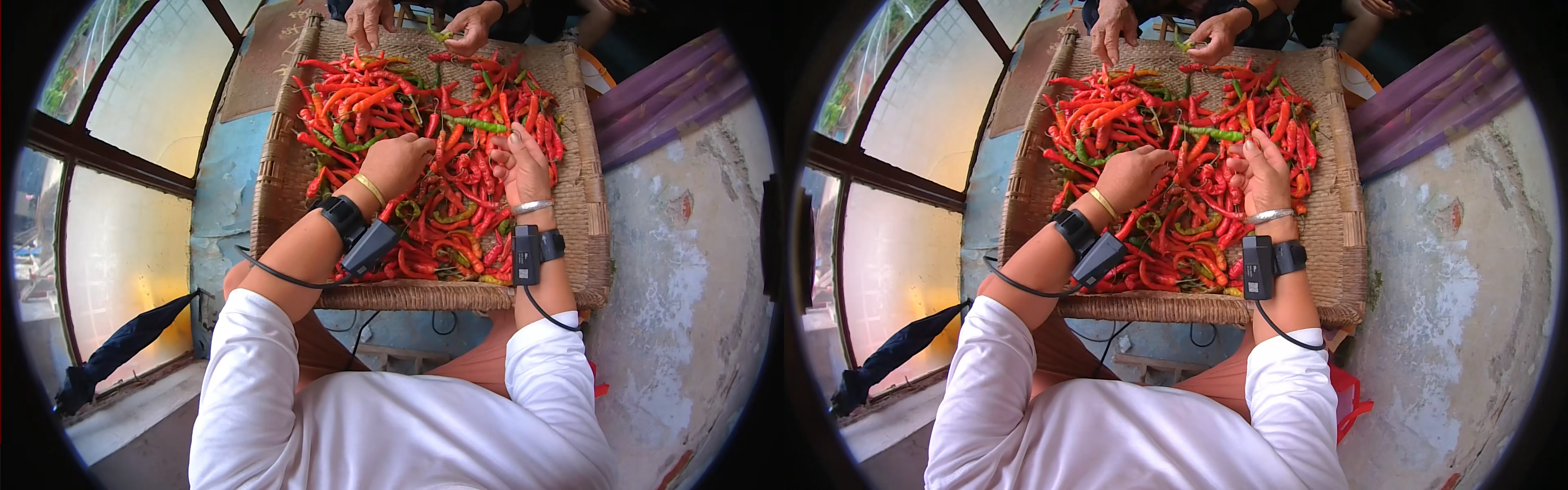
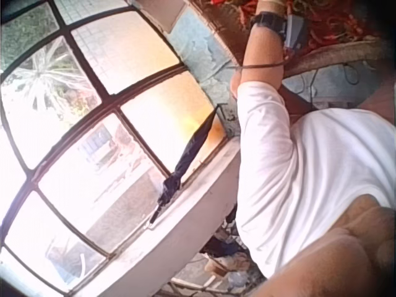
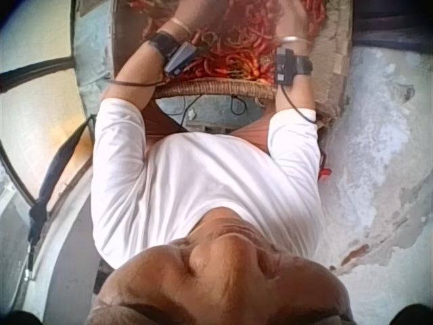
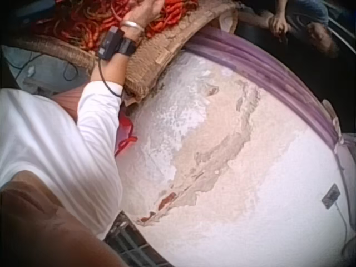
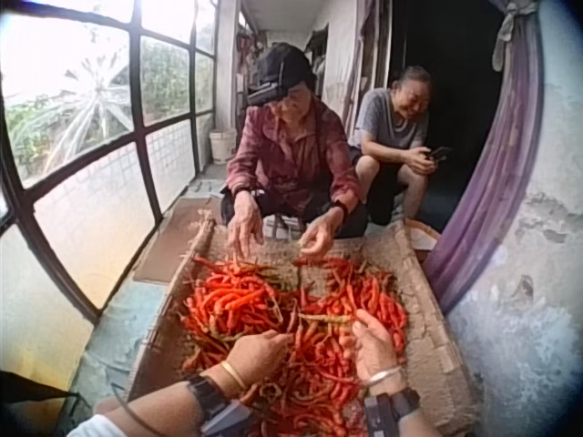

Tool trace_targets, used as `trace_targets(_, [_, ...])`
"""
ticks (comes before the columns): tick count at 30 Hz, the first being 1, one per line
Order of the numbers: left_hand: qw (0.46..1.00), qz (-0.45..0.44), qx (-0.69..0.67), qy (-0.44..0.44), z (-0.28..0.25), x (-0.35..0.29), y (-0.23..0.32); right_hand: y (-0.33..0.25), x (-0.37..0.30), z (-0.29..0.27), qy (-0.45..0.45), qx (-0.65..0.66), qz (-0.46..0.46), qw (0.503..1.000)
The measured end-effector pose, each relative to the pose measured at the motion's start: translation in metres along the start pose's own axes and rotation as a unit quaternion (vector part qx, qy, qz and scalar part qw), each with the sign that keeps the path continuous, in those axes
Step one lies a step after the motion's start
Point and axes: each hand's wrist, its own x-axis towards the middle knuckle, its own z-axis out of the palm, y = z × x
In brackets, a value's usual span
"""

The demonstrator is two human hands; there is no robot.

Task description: The person picks through a large pile of red and green peppers on a flat woven tray, removing stems from individual peppers by hand and placing them back onto the tray.

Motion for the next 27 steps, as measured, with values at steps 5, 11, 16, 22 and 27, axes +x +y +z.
trace_targets(5, [0.981,0.108,0.149,-0.07,0.016,-0.01,-0.003,0.015,0.0,0.001,-0.011,-0.126,0.073,0.989])
trace_targets(11, [0.992,0.057,0.071,-0.091,0.023,-0.009,0.003,0.034,-0.009,0.014,-0.123,-0.232,0.132,0.956])
trace_targets(16, [0.995,0.083,-0.035,-0.042,0.022,-0.009,0.017,0.033,-0.008,0.016,-0.088,-0.204,0.112,0.968])
trace_targets(22, [0.977,0.176,-0.113,-0.035,0.002,-0.008,0.022,0.031,-0.007,0.005,-0.091,-0.064,0.208,0.972])
trace_targets(27, [0.98,0.002,0.193,-0.04,-0.05,-0.001,0.006,0.012,-0.008,0.016,-0.037,0.033,0.092,0.995])
